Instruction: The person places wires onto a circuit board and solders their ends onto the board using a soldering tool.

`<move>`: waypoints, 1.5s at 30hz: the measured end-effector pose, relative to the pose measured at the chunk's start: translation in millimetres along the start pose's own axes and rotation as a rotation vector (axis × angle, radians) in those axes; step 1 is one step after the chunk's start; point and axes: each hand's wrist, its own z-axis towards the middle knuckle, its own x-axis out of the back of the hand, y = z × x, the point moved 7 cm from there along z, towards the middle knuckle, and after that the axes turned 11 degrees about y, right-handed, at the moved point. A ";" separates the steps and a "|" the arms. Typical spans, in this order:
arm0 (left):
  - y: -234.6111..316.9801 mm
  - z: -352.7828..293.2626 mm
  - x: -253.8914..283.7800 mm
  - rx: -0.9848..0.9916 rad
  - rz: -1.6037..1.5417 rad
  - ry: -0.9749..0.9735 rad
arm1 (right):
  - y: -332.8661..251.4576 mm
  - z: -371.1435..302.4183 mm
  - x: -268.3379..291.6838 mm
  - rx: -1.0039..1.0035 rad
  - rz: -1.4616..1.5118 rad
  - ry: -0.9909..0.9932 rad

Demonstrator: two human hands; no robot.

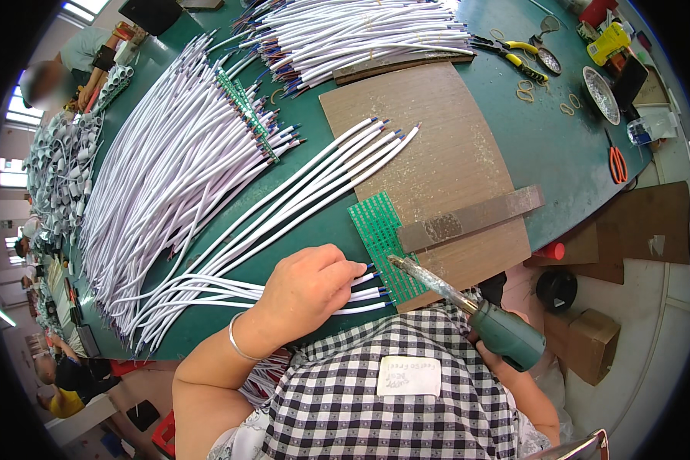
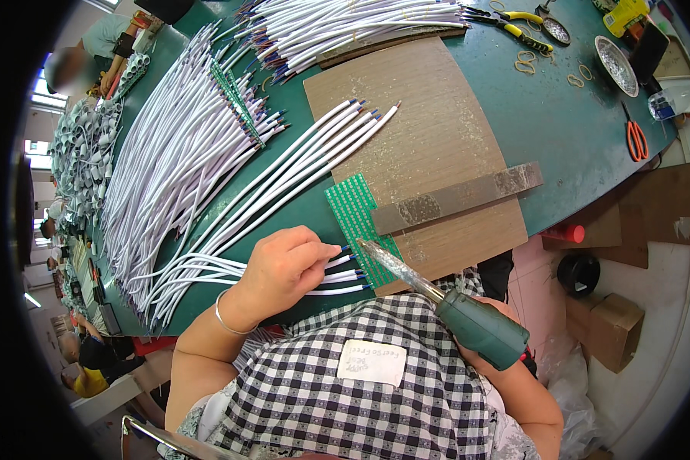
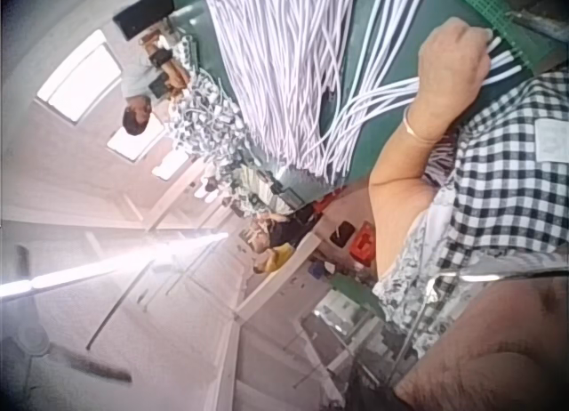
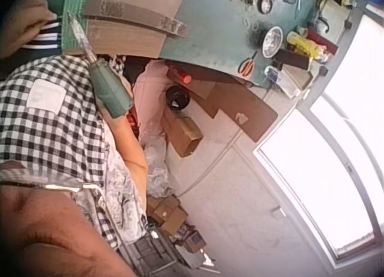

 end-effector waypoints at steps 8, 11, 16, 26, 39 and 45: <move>2.1 0.6 1.0 -0.059 -0.030 0.098 | 2.0 -1.2 -0.7 -0.015 0.059 0.016; 8.0 -0.3 -1.6 -0.094 0.006 0.077 | 3.0 -4.2 1.4 -0.053 0.110 0.046; 9.0 1.7 -1.3 -0.096 0.046 0.088 | 3.0 -2.5 -1.4 -0.117 0.208 0.004; 8.7 1.1 -2.0 -0.093 0.059 0.051 | -20.7 14.4 -2.4 0.203 0.012 -0.045; 8.6 0.9 -3.5 -0.076 0.070 0.033 | -28.9 24.6 1.5 0.120 0.175 0.023; 7.9 0.7 -3.6 -0.073 0.066 0.030 | -17.3 19.4 -6.4 0.008 0.260 -0.060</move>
